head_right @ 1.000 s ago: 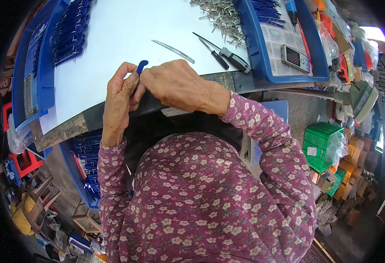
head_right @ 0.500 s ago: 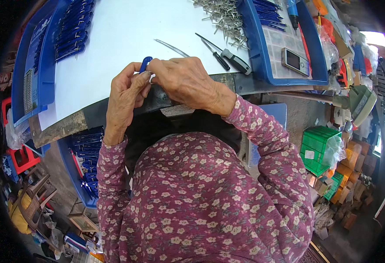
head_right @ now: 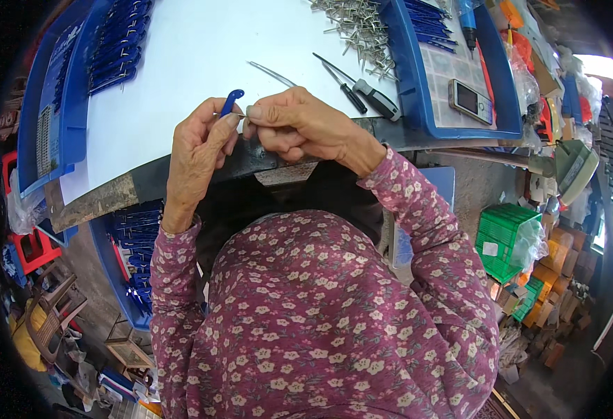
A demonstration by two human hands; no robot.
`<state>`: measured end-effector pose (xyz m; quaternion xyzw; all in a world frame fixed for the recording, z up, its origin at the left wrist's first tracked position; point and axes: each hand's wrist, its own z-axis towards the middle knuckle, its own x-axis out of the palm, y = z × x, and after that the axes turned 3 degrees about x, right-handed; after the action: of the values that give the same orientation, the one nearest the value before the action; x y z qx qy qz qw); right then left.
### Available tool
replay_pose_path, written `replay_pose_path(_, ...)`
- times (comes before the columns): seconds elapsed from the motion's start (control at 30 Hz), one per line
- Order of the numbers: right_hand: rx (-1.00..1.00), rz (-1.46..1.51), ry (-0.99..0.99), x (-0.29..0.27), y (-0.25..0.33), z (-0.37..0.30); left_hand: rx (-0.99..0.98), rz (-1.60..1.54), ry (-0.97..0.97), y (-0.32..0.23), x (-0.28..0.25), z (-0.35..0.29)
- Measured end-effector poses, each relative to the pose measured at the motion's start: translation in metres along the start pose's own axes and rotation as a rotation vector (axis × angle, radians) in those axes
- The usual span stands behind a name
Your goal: Assembling small metal components onto blue plastic strips at a manual workstation.
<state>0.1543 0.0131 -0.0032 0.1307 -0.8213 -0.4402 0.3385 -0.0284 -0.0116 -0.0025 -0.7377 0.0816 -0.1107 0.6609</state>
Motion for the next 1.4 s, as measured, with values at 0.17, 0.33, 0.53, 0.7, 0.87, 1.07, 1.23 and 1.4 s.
replay_pose_path(0.17,-0.036,0.019,-0.019,0.003,-0.006,0.002,0.057,0.054,-0.004,0.000,0.001,-0.001)
replay_pose_path(0.33,-0.578,-0.882,-0.403,0.015,-0.016,0.009,0.009,-0.009,0.009,-0.002,-0.002,0.001)
replay_pose_path(0.53,-0.772,-1.300,-0.416,0.011,-0.009,0.006,-0.083,-0.110,0.029,0.002,-0.007,0.005)
replay_pose_path(0.7,-0.009,0.067,0.057,0.010,0.000,0.003,-0.037,-0.114,0.065,-0.001,-0.008,0.002)
replay_pose_path(0.87,0.077,0.260,0.098,0.006,-0.005,0.011,0.068,-0.012,0.005,0.006,-0.006,0.001)
replay_pose_path(1.07,-0.670,-1.073,-0.384,0.018,-0.014,0.016,-0.055,-0.100,0.026,0.002,-0.011,-0.001)
replay_pose_path(1.23,-0.095,-0.167,-0.060,0.013,0.003,0.010,-0.040,-0.130,0.019,0.004,-0.011,-0.004)
replay_pose_path(1.4,-0.126,-0.096,-0.065,0.012,0.003,0.008,-0.092,-0.106,0.070,-0.002,-0.012,-0.005)
